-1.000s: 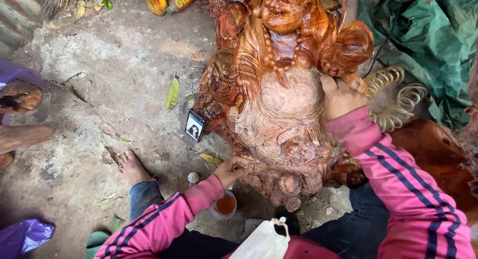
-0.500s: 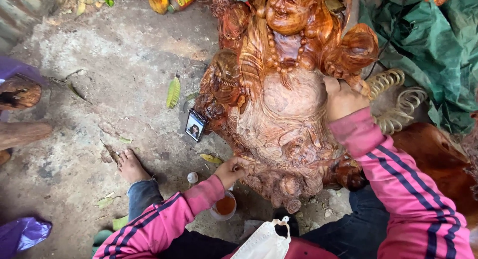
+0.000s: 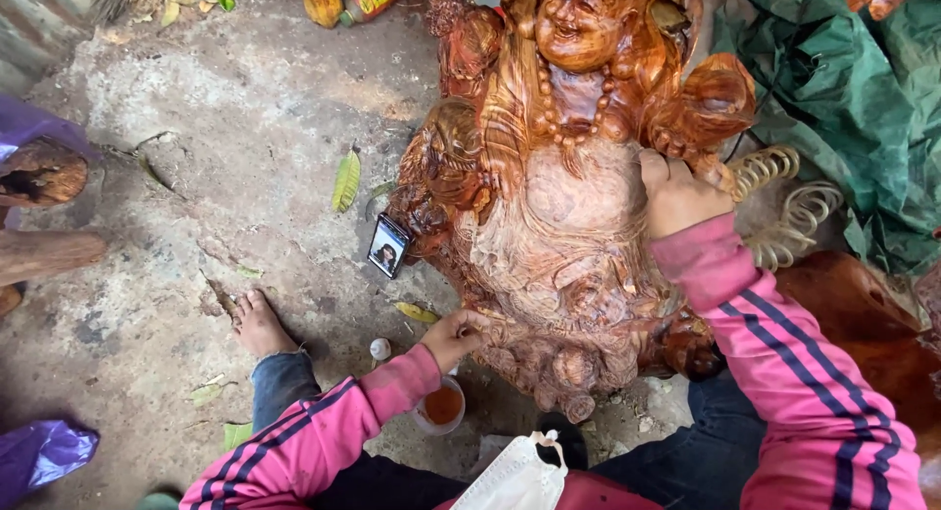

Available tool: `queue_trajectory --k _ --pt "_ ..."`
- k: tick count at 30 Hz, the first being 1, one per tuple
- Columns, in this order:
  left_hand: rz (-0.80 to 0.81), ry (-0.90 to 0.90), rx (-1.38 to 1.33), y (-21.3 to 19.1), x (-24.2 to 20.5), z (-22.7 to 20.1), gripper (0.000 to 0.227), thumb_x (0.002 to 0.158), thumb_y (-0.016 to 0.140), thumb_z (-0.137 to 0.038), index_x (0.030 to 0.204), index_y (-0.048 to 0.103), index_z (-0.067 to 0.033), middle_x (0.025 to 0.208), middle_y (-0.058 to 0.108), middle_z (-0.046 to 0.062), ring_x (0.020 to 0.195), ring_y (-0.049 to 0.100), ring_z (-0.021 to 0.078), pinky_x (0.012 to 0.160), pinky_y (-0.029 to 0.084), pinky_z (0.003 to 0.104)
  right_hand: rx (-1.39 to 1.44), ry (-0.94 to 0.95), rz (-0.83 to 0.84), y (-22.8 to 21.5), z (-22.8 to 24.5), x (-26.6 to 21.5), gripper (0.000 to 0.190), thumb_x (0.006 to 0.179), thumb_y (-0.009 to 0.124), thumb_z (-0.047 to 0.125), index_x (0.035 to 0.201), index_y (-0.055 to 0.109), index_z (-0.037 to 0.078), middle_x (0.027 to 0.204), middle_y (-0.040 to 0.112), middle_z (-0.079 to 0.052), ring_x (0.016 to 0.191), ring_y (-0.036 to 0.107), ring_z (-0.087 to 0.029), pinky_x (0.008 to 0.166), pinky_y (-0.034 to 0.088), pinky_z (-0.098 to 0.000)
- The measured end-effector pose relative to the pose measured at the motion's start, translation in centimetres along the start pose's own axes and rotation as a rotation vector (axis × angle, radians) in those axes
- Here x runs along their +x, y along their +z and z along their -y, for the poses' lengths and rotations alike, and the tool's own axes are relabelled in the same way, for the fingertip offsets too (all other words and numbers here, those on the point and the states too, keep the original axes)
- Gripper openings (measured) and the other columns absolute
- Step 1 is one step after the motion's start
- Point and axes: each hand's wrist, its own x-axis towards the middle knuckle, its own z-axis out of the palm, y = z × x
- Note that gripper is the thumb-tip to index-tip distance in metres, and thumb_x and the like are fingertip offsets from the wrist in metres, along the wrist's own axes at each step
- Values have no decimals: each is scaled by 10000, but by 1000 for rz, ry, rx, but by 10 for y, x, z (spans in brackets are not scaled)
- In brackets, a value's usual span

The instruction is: The person applies a protective finish or oil to a large wooden Buddha sculpture using a cloth to enhance the wood grain and detail.

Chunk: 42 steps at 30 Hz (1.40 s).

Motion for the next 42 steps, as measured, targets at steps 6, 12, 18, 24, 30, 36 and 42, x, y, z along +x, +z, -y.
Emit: queue_trajectory --k 6,12,18,24,30,36,42 --pt "-43 19 -34 -3 -14 -6 323 824 802 -184 1123 756 -73 851 747 168 743 667 196 669 533 285 93 -13 187 8 -19 -30 104 1056 527 257 980 591 228 715 604 3 517 658 -260 501 545 -416" --pt "-42 1 -35 -6 -19 -19 357 806 813 -194 1137 744 -79 840 736 125 751 652 158 685 527 243 107 29 58 -15 0 4 150 1079 535 390 1099 683 405 716 611 87 508 670 -186 506 565 -367" --pt "-57 -19 35 0 -13 -12 326 778 828 -233 1091 780 -151 826 766 107 730 698 162 666 555 255 88 30 66 10 -7 -19 178 1037 536 296 1160 649 357 796 629 43 507 671 -219 531 581 -386" --pt "-15 -14 133 -3 -8 -10 334 797 791 -286 1120 769 -201 860 763 60 785 698 137 713 561 267 175 34 193 -14 -20 -26 180 1056 563 433 1022 663 287 729 664 -3 587 714 -276 592 596 -413" --pt "-36 -1 71 1 -13 -22 327 801 793 -259 1110 772 -155 869 769 108 810 719 190 727 563 279 863 432 624 -109 18 56 199 1082 646 347 980 690 182 633 692 -13 581 706 -225 629 588 -343" --pt "-24 -13 39 1 -31 -41 314 812 774 -238 1112 777 -147 898 762 132 836 710 212 761 568 298 408 268 594 -52 41 63 287 1096 501 509 982 597 263 761 732 -60 752 771 -322 701 592 -476" --pt "-36 -6 76 1 -21 -22 360 774 822 -319 1111 774 -203 952 757 133 908 720 226 802 576 332 474 268 788 -56 34 60 372 1088 465 580 965 607 258 746 736 -120 808 764 -401 735 588 -530"
